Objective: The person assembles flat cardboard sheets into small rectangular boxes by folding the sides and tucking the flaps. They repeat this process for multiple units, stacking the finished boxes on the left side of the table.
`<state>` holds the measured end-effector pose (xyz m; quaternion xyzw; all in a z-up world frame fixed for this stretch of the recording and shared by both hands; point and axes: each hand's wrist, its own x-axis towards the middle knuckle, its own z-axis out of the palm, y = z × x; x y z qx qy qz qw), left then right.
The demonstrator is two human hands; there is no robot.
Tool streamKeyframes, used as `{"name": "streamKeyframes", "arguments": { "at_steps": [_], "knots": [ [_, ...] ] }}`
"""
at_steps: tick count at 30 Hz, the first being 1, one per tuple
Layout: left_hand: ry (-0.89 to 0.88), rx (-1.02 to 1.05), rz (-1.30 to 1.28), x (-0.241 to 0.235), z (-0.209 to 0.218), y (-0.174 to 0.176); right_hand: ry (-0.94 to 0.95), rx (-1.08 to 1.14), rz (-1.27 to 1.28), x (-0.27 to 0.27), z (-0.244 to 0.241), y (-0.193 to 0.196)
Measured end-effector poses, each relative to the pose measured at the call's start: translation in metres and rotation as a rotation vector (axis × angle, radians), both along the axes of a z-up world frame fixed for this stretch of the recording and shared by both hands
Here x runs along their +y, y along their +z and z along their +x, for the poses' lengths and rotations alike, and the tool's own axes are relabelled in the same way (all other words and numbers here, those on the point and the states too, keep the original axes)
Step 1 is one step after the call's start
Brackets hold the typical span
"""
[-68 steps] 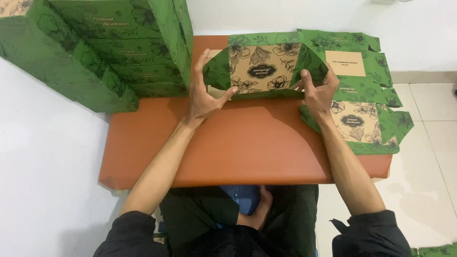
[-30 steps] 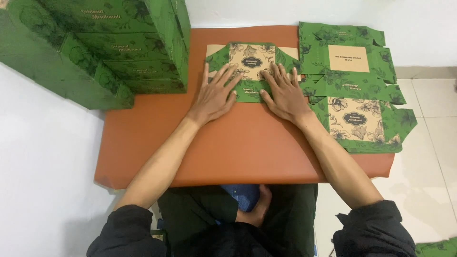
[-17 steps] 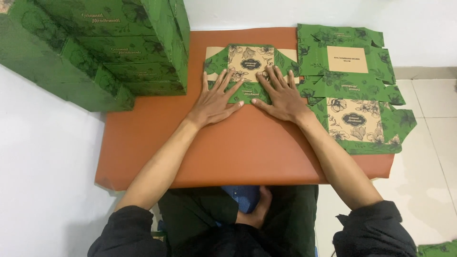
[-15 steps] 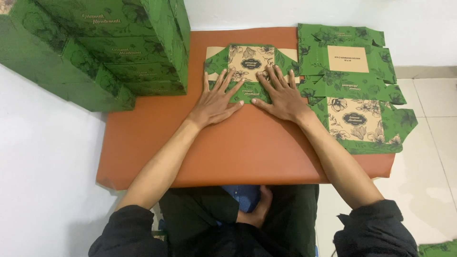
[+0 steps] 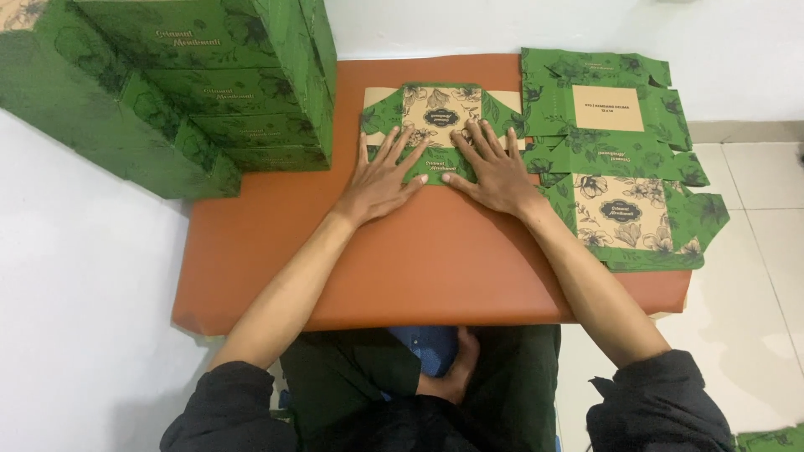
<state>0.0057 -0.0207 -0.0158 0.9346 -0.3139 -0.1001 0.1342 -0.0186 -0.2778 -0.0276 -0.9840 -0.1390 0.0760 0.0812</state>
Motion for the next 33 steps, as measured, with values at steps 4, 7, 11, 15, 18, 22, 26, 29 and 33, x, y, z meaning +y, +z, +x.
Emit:
{"name": "streamKeyframes", "arguments": {
  "at_steps": [4,7,11,15,18,22,26,29,33],
  "knots": [
    [0.019,-0.001,-0.013,0.000,0.001,-0.001,-0.030,0.001,0.009,0.004,-0.001,0.005],
    [-0.008,0.070,0.034,0.002,0.009,-0.002,0.079,0.080,0.182,-0.015,0.010,0.006],
    [-0.057,0.132,-0.015,0.010,0.014,-0.006,0.090,0.034,0.163,-0.014,0.002,0.008],
    [0.116,-0.153,-0.223,0.010,0.020,-0.011,0.028,-0.098,0.085,-0.015,0.006,0.006],
    [0.253,-0.285,-0.301,0.014,0.016,-0.011,-0.054,-0.257,0.113,-0.027,0.019,-0.010],
    [0.267,-0.235,-0.299,0.016,0.021,-0.019,-0.350,-0.191,0.077,-0.030,0.007,-0.001],
    [0.314,-0.246,-0.320,0.016,0.019,-0.014,-0.338,-0.226,0.049,-0.034,0.011,-0.008],
    [0.312,-0.281,-0.254,0.018,0.024,-0.023,-0.274,-0.310,0.065,-0.037,0.014,-0.013],
    [0.336,-0.299,-0.376,0.017,0.020,-0.013,-0.262,-0.529,0.204,-0.032,0.013,-0.005]
  ]
}}
